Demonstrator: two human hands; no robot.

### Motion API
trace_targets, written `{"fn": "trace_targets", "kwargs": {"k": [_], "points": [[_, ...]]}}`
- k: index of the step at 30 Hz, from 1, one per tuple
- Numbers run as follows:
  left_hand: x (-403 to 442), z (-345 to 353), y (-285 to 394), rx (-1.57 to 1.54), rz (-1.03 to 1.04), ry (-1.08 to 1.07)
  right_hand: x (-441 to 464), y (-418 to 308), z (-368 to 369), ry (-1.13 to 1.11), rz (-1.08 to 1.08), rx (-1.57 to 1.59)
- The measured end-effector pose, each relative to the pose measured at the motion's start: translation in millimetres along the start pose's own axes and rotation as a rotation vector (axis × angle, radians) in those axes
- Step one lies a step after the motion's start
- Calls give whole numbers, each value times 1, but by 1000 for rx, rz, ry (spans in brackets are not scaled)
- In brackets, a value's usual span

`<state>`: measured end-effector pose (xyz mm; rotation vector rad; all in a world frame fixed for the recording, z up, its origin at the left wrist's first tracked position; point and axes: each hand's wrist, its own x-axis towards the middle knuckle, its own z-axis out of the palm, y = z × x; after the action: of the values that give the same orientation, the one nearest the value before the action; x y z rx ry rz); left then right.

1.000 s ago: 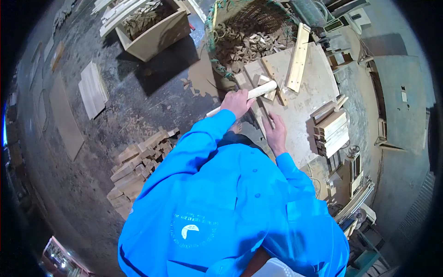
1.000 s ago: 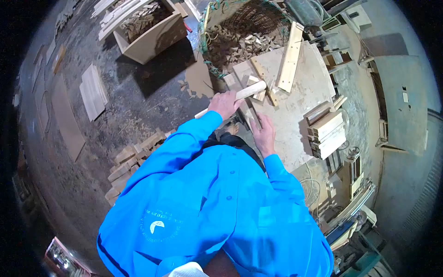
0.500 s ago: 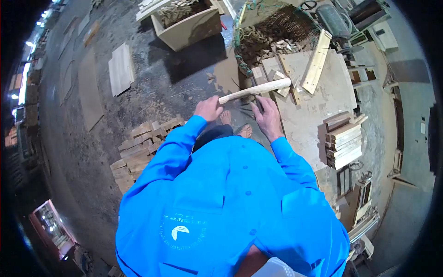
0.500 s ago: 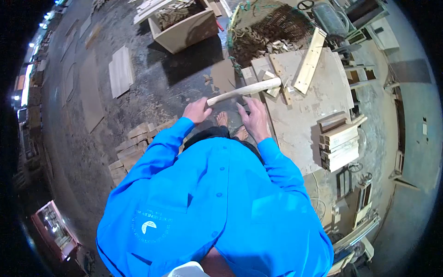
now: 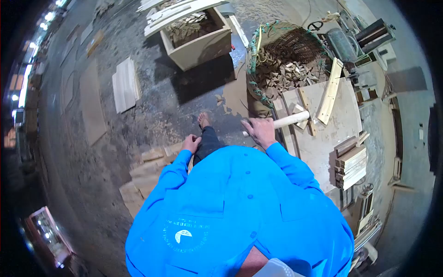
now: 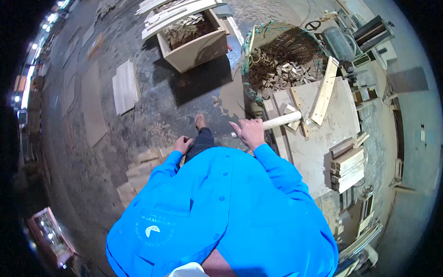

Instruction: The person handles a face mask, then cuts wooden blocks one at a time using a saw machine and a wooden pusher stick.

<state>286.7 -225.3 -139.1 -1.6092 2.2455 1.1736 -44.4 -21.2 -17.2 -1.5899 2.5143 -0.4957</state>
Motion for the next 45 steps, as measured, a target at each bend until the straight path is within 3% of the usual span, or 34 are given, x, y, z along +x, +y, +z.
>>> {"fn": "trace_targets", "kwargs": {"k": [4, 8, 12, 15, 21, 25, 26, 29, 31, 33, 35, 37, 41, 43, 45], "points": [[81, -37, -49, 18, -5, -61, 13, -11, -1, -82, 183, 23], [152, -83, -100, -204, -144, -161, 34, -23, -4, -174, 397, -82], [180, -145, -103, 50, -64, -297, 45, -34, -6, -153, 580, -104], [197, -177, -97, -37, -108, -326, 48, -39, -1, 12, 615, -62], [227, -205, -84, -188, -124, -234, 48, -41, -6, -32, 671, -95], [249, -211, -98, -30, 122, -225, 47, -41, -3, 31, 665, -76], [253, -208, -99, -95, -56, -265, 48, -41, -4, 35, 669, -83], [264, -228, -101, -59, -47, -267, 47, -39, -5, 26, 674, -62], [282, -234, -88, -49, -14, -270, 47, -34, 0, 192, 581, -102], [302, -241, -73, -44, 15, -264, 49, -35, -3, 70, 684, -30], [326, -254, -57, -24, 42, -261, 55, -37, -8, 232, 650, -166], [361, -267, -29, 1, 79, -261, 56, -35, -2, 226, 715, -106], [443, -286, 47, 134, 192, -300, 71, -33, -4, 147, 887, -200], [475, -292, 108, 93, 128, -392, 74, -36, 0, 119, 1002, -273], [518, -296, 162, 258, 204, -383, 77, -30, 10, 107, 1077, -308]]}}
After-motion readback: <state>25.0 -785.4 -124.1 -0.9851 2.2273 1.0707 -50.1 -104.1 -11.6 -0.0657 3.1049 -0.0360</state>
